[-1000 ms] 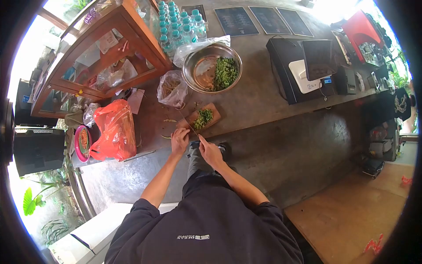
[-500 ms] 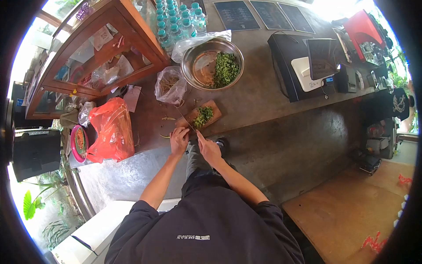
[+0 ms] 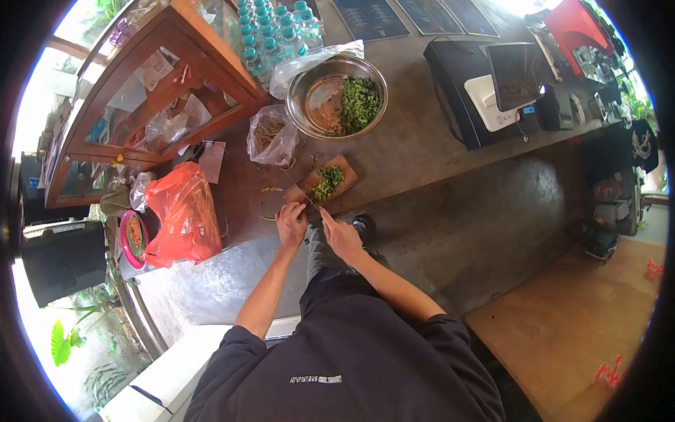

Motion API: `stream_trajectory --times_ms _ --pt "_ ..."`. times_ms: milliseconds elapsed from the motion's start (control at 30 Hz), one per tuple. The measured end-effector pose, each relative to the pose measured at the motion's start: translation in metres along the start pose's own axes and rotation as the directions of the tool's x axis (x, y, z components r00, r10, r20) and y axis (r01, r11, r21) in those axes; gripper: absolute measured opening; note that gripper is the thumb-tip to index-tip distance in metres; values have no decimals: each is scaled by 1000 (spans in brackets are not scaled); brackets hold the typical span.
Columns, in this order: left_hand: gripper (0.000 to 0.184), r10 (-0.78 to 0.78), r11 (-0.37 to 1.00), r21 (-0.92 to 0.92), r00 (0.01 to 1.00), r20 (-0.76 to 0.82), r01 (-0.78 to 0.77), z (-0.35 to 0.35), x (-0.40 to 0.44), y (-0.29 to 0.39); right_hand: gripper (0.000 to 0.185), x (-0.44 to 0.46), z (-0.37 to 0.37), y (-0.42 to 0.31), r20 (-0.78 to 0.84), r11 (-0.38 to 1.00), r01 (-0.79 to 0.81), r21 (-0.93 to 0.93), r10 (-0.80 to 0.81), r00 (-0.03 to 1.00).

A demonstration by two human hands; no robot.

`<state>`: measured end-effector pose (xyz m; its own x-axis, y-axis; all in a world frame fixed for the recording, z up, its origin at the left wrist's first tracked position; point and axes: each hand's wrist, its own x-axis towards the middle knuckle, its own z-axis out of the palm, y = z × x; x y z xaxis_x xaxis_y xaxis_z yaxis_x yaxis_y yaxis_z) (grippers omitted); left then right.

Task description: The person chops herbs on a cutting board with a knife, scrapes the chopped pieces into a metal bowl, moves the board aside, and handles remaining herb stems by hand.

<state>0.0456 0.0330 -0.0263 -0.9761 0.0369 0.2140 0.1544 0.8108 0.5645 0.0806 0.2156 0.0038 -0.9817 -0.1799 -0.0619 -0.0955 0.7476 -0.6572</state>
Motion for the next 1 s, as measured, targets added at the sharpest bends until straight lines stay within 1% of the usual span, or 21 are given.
stream_trajectory --times_ms 67,100,167,200,367,467,600,700,767,800,867,1000 --pt "20 -24 999 -22 1000 -3 24 -1 0 2 49 -6 6 4 -3 999 7 -51 -7 1000" --pt "20 -21 1000 -20 1000 8 21 -3 0 4 49 -7 10 5 -3 999 -3 -45 3 1000" --pt "20 -30 999 -28 999 21 31 -5 2 7 48 -3 17 9 -54 999 46 15 -45 998" --pt "20 -28 999 -26 999 23 29 -4 2 7 48 1 15 8 -55 999 44 17 -43 998" --pt "22 -18 1000 -3 999 39 18 2 1 -2 50 3 1 0 -11 1000 32 -2 -32 999" --pt "23 -14 1000 -5 999 30 14 4 0 -4 51 -4 7 5 -7 1000 25 -11 -26 1000" --pt "24 -15 1000 -5 999 35 15 1 -1 4 50 3 14 7 -51 999 44 -15 -44 998" --pt "24 -1 1000 10 999 39 0 2 -3 1 50 6 15 7 -44 999 38 11 -38 998" --pt "24 18 1000 -9 1000 9 -18 5 -3 -6 51 4 13 6 4 999 20 -38 -20 1000" --pt "24 23 1000 -5 1000 11 -22 3 -2 -6 51 3 11 6 0 999 18 -33 -18 1000" --pt "22 7 1000 -3 1000 30 -7 2 -2 -4 52 -1 7 6 61 1000 -28 13 28 998" --pt "22 12 1000 -1 999 36 -12 -3 0 6 53 6 14 10 60 1000 -11 -1 11 998"
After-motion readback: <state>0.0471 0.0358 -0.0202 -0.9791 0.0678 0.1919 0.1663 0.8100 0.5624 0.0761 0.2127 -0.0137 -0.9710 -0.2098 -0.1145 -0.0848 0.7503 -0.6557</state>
